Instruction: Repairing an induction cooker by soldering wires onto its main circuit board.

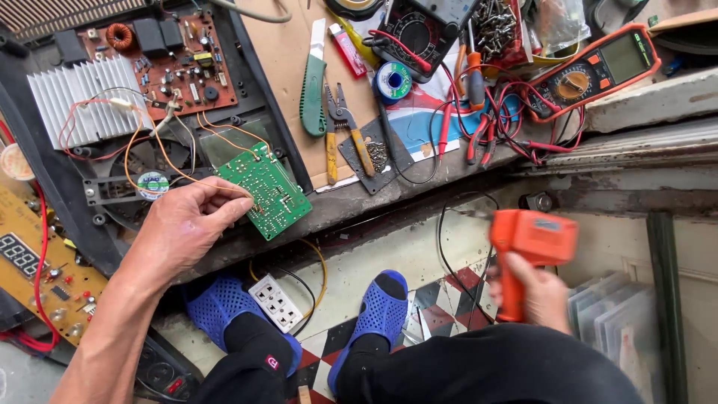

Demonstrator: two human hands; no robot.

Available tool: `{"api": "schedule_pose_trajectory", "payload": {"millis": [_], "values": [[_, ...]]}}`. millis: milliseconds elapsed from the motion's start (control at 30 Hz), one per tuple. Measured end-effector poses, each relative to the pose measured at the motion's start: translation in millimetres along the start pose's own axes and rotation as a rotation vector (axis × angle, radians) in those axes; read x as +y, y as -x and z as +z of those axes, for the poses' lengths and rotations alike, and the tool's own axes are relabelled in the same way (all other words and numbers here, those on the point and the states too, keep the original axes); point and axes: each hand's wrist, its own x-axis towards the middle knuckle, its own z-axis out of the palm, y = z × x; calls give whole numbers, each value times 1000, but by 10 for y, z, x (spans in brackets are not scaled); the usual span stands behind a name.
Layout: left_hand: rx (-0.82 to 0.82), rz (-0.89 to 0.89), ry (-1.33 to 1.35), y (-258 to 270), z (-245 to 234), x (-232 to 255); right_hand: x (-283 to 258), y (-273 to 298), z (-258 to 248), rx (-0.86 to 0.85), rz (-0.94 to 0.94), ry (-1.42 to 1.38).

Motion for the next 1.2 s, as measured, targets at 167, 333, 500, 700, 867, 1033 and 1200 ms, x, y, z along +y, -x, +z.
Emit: {"api": "schedule_pose_trajectory", "payload": {"millis": [167, 333, 500, 700, 867, 1033, 1200], "values": [[11, 36, 10, -11, 10, -18, 653, -273, 385, -155, 92, -223], [49, 166, 251, -30, 54, -116, 950, -332, 554, -214, 100, -225], [30, 172, 282, -37, 78, -167, 1051, -433, 756, -292, 69, -208], [33, 224, 218, -113, 56, -210, 1226, -613, 782, -300, 89, -238], [73, 295, 115, -212, 97, -381, 1192, -654, 655, -273, 123, 10], [74, 260, 144, -183, 129, -392, 432, -366, 616, -238, -91, 470], [84, 268, 172, -235, 195, -433, 418, 581, 1153, 5, -742, 632]]}}
